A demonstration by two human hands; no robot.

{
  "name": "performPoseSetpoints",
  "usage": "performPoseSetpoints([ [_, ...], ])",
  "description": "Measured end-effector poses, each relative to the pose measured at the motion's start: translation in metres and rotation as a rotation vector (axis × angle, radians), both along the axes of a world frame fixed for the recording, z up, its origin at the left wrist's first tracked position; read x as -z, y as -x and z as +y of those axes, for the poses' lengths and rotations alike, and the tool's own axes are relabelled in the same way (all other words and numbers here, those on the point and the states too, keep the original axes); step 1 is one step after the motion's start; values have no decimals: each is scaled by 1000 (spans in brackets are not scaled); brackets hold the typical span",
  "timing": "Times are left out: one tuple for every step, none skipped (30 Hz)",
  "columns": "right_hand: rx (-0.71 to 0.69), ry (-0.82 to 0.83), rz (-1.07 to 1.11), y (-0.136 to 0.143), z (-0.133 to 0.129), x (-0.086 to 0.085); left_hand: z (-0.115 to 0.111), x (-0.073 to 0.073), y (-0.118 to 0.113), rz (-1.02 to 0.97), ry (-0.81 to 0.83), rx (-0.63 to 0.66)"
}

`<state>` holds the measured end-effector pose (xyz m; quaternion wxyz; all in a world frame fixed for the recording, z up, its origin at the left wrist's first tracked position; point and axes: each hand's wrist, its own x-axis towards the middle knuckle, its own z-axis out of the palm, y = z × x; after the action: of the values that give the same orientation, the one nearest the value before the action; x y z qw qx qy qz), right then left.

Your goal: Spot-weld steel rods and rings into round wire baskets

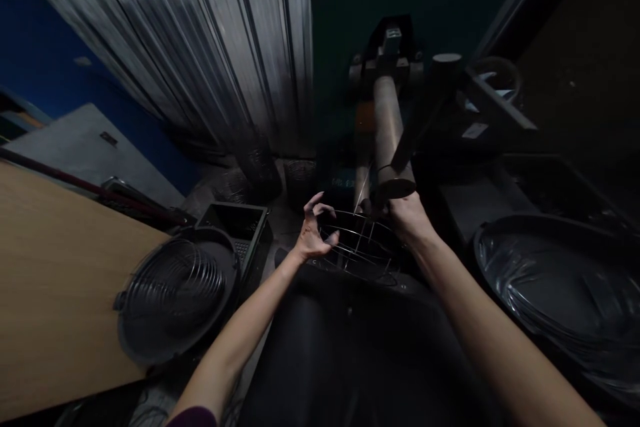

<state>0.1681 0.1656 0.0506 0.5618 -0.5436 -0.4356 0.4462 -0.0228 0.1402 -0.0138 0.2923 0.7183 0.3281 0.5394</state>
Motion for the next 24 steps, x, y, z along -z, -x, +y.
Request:
performPoseSetpoints([
  [0,2,-9,0,1,1,1,1,0,-2,8,3],
  [-3,8,-17,-1,2,1,2,1,0,-3,16,6],
  [-3,16,-22,-1,3,2,3,2,0,-4,24,10],
  [-1,23,-20,-2,4,2,4,2,0,-4,30,14],
  [5,29,-11,-2,5,2,5,2,-1,-3,33,19],
  [10,31,3,-2,6,3,6,1,-1,-4,30,23],
  [12,29,17,-2,7,3,7,1,-1,-4,27,28],
  [10,27,29,-2,7,3,8,0,0,-4,20,33],
  [2,31,37,-1,7,4,9,-1,0,-5,10,37],
  [-9,38,41,-1,7,4,10,-1,0,-4,-1,40],
  [-20,42,45,0,7,4,11,-2,1,-2,-9,43],
  [-27,38,52,1,6,4,11,-2,2,2,-13,44],
  [-28,32,64,3,6,4,12,-2,3,9,-13,46],
  [-22,29,78,4,5,5,12,-2,4,19,-7,49],
  [-9,29,90,5,5,5,13,-2,5,32,3,51],
  [6,35,101,6,5,5,14,-2,6,49,14,54],
  [20,45,110,7,5,5,15,-3,7,65,20,59],
  [26,53,119,7,6,5,17,-4,9,84,23,68],
  [23,54,128,6,7,3,19,-6,10,105,22,78],
  [12,51,135,4,9,1,21,-9,12,124,13,90],
  [-4,49,140,2,12,-2,23,-11,13,144,-3,103],
  [-21,56,143,-1,14,-6,24,-14,14,165,-23,117],
  [-32,73,141,-5,15,-10,24,-16,15,185,-47,130],
  [-35,100,137,-9,16,-15,23,-18,16,207,-75,148],
])
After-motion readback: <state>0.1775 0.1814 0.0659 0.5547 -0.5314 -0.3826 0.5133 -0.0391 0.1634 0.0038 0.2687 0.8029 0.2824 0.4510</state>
